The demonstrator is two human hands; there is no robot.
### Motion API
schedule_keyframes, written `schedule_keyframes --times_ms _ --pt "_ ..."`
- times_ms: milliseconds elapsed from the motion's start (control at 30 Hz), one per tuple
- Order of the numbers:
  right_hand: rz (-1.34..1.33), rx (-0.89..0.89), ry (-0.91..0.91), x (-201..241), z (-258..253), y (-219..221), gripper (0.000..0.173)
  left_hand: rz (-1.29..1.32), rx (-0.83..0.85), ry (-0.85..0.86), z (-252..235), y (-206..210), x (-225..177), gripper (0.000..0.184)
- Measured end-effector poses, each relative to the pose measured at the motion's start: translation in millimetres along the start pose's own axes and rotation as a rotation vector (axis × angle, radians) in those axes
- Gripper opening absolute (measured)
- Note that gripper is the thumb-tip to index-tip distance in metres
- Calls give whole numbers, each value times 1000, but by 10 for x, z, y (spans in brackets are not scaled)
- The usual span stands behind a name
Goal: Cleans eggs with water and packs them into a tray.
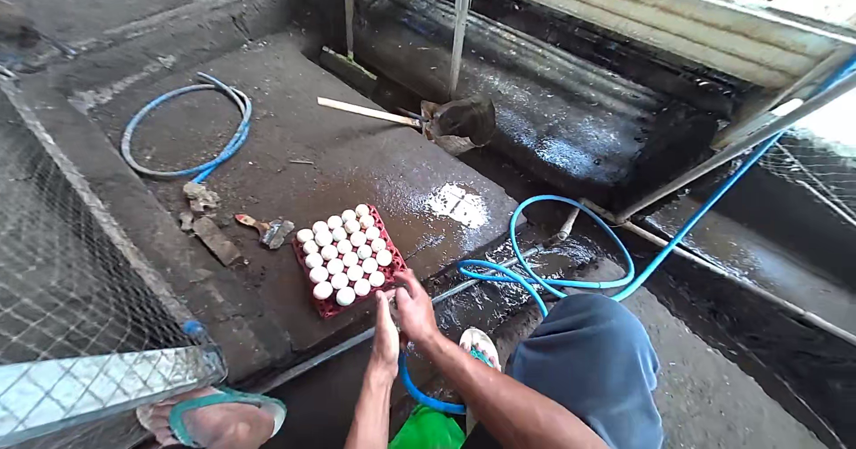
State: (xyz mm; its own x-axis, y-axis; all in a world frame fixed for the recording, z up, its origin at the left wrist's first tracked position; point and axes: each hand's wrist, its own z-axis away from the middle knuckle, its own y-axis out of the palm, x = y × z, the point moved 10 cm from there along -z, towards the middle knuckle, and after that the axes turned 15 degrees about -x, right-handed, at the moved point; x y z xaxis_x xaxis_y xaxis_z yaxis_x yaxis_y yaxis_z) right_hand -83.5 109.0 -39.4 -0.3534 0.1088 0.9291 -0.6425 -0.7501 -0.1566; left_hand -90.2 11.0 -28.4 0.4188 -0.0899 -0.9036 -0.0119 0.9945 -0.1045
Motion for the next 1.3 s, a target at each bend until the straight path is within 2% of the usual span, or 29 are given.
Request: schedule_keyframes --times_ms 67,167,267,333,433,500,567,667,733,833,867,900,1033,1133,1200,1300 --pt "-21 -39 92 -79 -63 -40 49 17 -25 -10 54 61 -57 64" --pt "5 31 -44 -30 157 50 48 50 3 -176 252 128 -344 63" --pt "-19 -40 14 -59 -38 -45 50 -32 59 -12 98 74 -115 74" --pt "-21 -84 118 -76 -16 -85 50 1 -2 17 47 56 -61 74" --pt "-14 -20 23 -35 139 -14 52 127 2 42 63 52 -111 69" --pt "-9 -43 69 -64 -12 -53 55 45 65 18 75 65 -64 75" --pt "-4 -87 133 -99 -15 -84 56 19 6 22 59 50 -53 74" --pt "4 -39 5 23 133 -44 57 161 -8 12 49 39 -92 68" --pt "-32 -59 90 -57 -22 -68 56 84 55 1 35 46 -40 65" --pt "-184 -77 398 -325 -183 -40 45 9 34 -23 -53 46 112 46" --pt "-223 -72 450 -362 -157 -18 41 -18 38 -38 -51 51 133 43" --pt "-235 -57 436 -330 -123 8 41 -47 25 -23 -67 46 119 43" --pt "-68 51 157 -63 10 49 51 -35 74 7 -71 46 61 55" --pt "-109 -2 201 -107 -153 -12 41 -169 -16 38 -46 18 88 59" --pt "-127 -40 237 -79 -90 -40 38 -186 -84 92 -18 3 21 56" --pt "-28 40 53 180 193 33 42 -46 -119 80 -54 -69 43 53"
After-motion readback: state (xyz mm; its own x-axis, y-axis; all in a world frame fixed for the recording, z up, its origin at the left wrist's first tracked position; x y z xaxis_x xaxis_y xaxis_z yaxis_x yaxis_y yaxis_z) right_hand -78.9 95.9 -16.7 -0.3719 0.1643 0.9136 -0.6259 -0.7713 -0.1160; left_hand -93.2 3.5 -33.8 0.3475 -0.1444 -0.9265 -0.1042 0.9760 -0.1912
